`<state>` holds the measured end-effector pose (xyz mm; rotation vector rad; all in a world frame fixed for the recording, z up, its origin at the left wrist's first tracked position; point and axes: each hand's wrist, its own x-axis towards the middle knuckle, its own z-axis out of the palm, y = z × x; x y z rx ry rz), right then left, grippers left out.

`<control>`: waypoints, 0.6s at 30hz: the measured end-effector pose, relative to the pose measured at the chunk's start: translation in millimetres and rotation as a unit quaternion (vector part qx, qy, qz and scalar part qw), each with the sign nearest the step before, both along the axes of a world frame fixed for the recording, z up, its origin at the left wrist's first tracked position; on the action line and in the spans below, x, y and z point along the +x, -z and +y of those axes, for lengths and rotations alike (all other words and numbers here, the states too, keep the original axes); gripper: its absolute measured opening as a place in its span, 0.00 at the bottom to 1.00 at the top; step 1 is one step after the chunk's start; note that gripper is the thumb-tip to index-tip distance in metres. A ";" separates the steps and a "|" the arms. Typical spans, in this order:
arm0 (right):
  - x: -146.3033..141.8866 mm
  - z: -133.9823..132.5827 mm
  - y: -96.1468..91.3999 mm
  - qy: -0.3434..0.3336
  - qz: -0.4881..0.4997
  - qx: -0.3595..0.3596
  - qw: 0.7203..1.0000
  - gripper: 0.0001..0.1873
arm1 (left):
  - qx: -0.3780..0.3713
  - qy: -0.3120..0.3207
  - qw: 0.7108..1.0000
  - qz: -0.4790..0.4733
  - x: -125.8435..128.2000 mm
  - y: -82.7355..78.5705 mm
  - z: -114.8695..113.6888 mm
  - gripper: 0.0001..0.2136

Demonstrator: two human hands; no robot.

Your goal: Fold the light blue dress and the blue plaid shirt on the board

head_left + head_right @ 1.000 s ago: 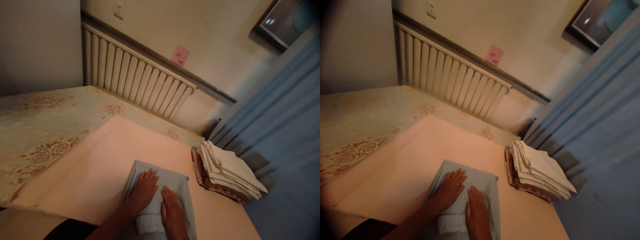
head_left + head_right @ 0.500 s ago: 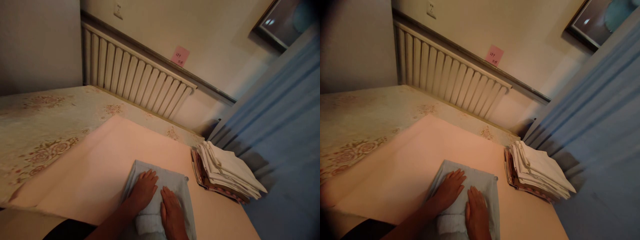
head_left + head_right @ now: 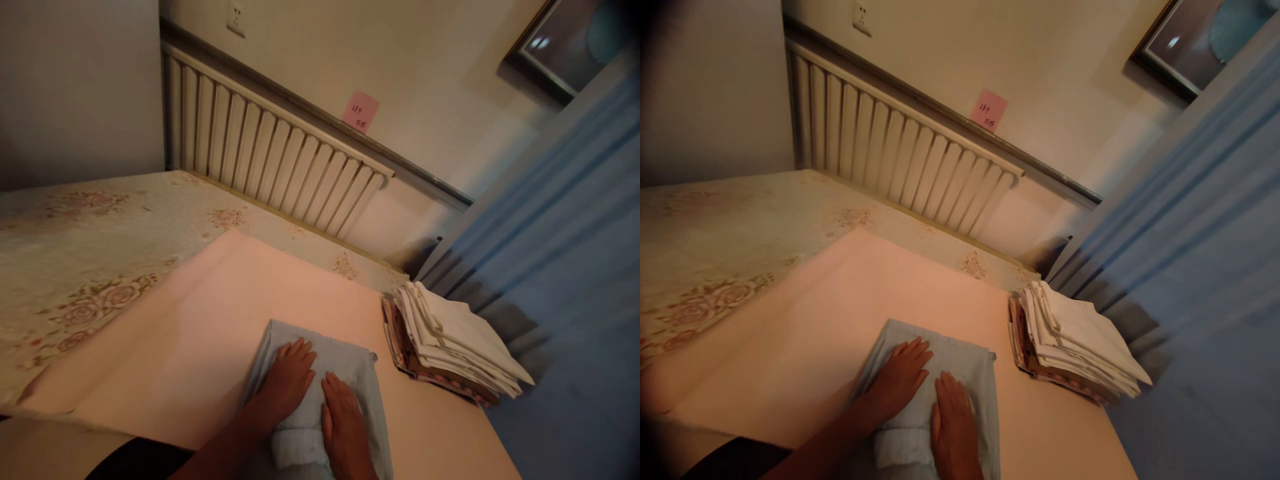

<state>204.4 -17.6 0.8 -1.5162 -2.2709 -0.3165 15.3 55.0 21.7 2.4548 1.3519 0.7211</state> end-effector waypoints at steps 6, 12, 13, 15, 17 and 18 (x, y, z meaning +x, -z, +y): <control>0.0 0.1 0.5 0.002 -0.003 -0.003 1.000 0.24 | -0.005 -0.002 1.000 0.000 0.1 0.0 -0.1 0.17; -0.2 -0.3 0.2 0.000 0.004 0.005 1.000 0.24 | 0.005 -0.001 1.000 -0.003 -0.1 1.4 0.2 0.17; -0.2 -0.3 0.1 -0.001 0.004 0.005 1.000 0.24 | 0.006 -0.001 1.000 -0.002 -0.1 1.0 0.1 0.17; -0.2 -0.5 -0.1 -0.002 0.006 0.004 1.000 0.24 | 0.005 -0.002 1.000 -0.001 0.0 -0.1 0.0 0.17; 0.0 -0.5 0.1 -0.001 0.007 0.003 1.000 0.24 | 0.001 -0.002 1.000 -0.001 0.2 -0.8 0.0 0.16; 0.2 -0.5 0.4 -0.002 0.008 0.004 1.000 0.24 | 0.000 -0.003 1.000 -0.002 0.3 -0.9 0.0 0.16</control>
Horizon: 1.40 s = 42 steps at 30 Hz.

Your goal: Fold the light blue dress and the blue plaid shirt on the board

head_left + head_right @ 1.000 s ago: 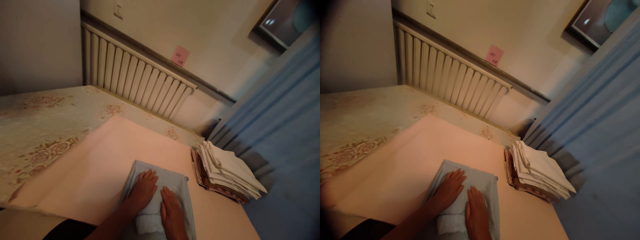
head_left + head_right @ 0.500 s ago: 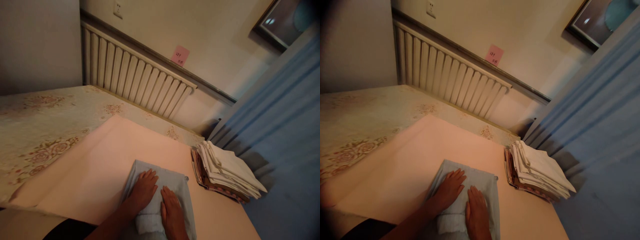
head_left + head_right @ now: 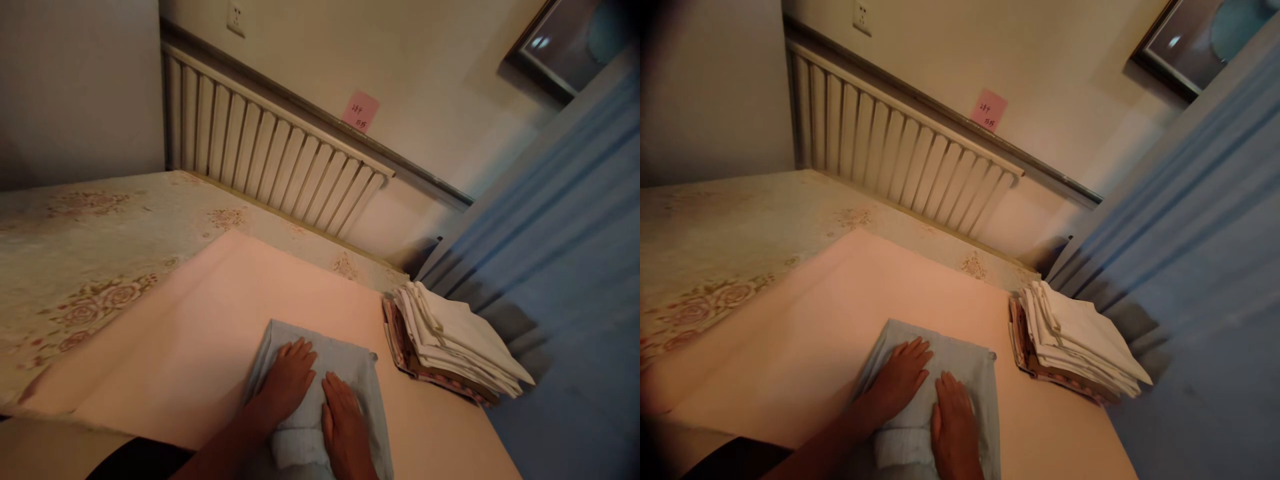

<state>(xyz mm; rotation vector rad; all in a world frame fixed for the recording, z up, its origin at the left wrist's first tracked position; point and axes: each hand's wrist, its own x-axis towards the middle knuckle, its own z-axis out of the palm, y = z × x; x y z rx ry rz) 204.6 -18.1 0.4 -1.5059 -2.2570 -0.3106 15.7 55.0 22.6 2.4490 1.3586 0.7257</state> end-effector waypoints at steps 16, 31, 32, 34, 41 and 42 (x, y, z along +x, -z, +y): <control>1.0 -0.3 1.8 0.000 -0.002 -0.006 1.000 0.24 | 0.007 -0.003 1.000 0.007 0.3 1.6 -0.2 0.16; 1.5 0.7 4.2 0.000 0.012 -0.012 1.000 0.24 | 0.012 -0.005 1.000 0.008 0.7 0.7 -0.2 0.16; 1.5 0.9 4.0 0.000 0.012 -0.012 1.000 0.24 | 0.012 -0.005 1.000 0.006 0.6 0.5 -0.4 0.16; 1.5 1.2 3.5 0.000 0.010 -0.011 1.000 0.24 | 0.012 -0.007 1.000 0.004 0.4 0.3 -0.6 0.16; 1.7 0.9 3.2 0.000 0.004 -0.006 1.000 0.24 | 0.013 -0.003 1.000 0.006 1.6 2.4 0.6 0.16; 1.7 0.8 3.3 0.002 0.002 -0.008 1.000 0.24 | 0.014 -0.005 1.000 0.004 1.9 3.1 0.7 0.16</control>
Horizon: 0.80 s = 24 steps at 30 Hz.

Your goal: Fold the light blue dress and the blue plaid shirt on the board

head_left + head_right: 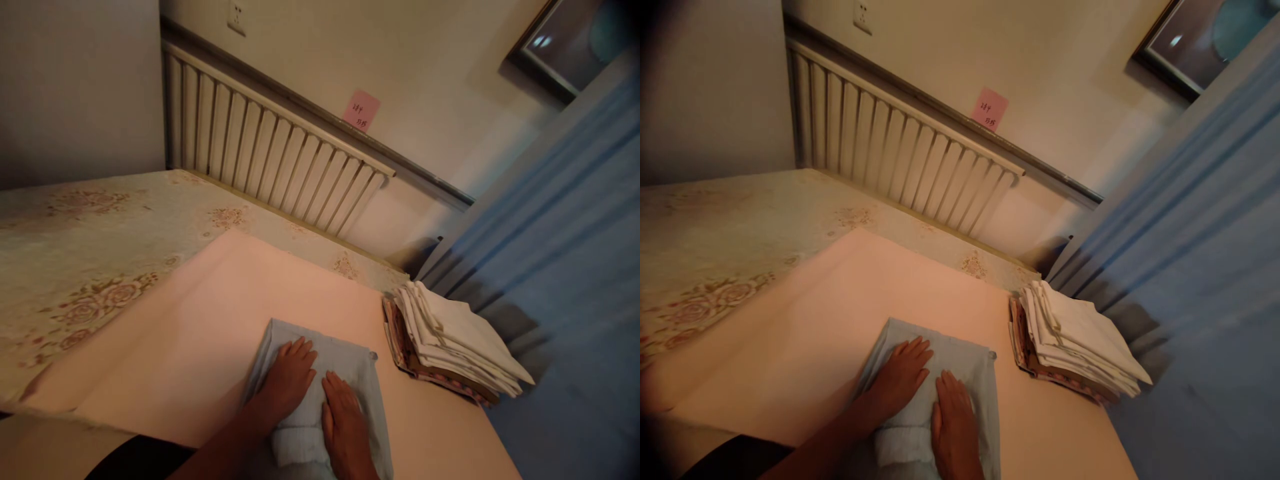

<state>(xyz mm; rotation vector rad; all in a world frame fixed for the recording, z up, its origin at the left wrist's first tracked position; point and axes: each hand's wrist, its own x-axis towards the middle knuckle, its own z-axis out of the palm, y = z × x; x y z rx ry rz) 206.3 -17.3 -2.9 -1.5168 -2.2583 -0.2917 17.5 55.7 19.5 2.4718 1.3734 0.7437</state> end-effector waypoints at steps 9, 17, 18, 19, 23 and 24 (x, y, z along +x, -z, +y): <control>-0.3 -1.0 -0.8 0.000 -0.014 -0.005 1.000 0.24 | 0.011 -0.001 1.000 -0.001 -0.2 2.2 -0.1 0.15; -0.3 -0.5 -0.4 0.001 -0.012 -0.003 1.000 0.24 | 0.001 0.002 1.000 0.000 -0.9 -2.1 -0.8 0.16; -0.2 -0.4 -0.4 0.002 -0.015 -0.004 1.000 0.24 | 0.003 0.001 1.000 -0.001 -1.0 -2.0 -0.9 0.16; -0.1 -0.2 -0.4 0.002 -0.017 -0.005 1.000 0.24 | 0.004 0.001 1.000 -0.002 -1.0 -1.8 -0.9 0.16; -0.3 -0.2 -0.9 0.002 -0.018 -0.003 1.000 0.24 | 0.007 0.000 1.000 -0.003 -0.8 0.7 -0.4 0.16; -0.4 -0.4 -1.1 0.003 -0.018 -0.003 1.000 0.24 | 0.008 0.000 1.000 -0.004 -0.7 1.5 -0.2 0.17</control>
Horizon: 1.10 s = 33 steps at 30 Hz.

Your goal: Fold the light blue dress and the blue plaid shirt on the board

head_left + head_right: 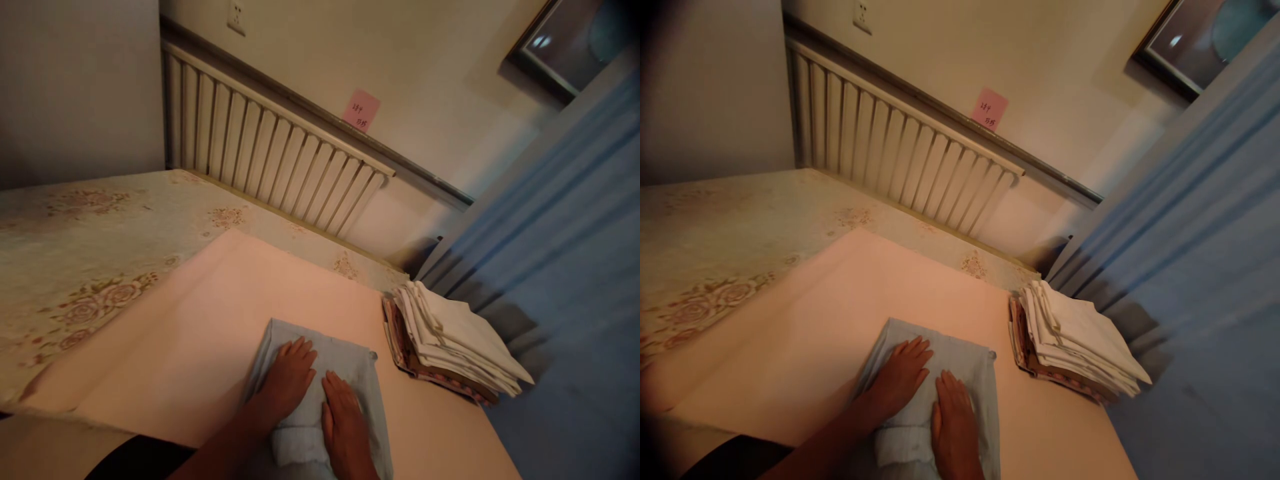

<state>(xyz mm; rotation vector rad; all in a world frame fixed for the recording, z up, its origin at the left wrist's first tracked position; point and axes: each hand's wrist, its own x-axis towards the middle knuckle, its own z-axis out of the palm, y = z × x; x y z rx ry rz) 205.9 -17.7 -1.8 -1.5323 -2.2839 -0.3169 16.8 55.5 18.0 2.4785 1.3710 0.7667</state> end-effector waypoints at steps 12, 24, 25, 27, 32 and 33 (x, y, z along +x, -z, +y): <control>-2.7 -1.7 -3.8 0.013 0.006 -0.023 1.000 0.24 | 0.021 -0.010 1.000 0.005 -1.6 2.8 -0.8 0.17; -5.4 -0.1 -2.9 0.005 0.036 -0.033 0.999 0.24 | -0.025 -0.056 0.998 0.010 -13.4 5.4 0.5 0.18; -5.9 -0.2 -3.1 0.005 0.041 -0.033 0.999 0.24 | -0.034 -0.076 0.996 0.015 -9.1 0.6 -1.0 0.18; -7.0 -0.6 -4.7 0.007 0.052 -0.033 0.998 0.24 | -0.034 -0.108 0.993 0.022 5.7 -10.6 -6.4 0.18; -9.5 -1.9 -14.4 -0.015 0.067 -0.040 0.997 0.26 | 0.015 -0.089 0.996 0.027 58.3 -25.3 -30.6 0.18; -9.6 -2.0 -15.5 -0.020 0.070 -0.041 0.997 0.26 | 0.023 -0.082 0.996 0.030 65.2 -23.2 -35.3 0.18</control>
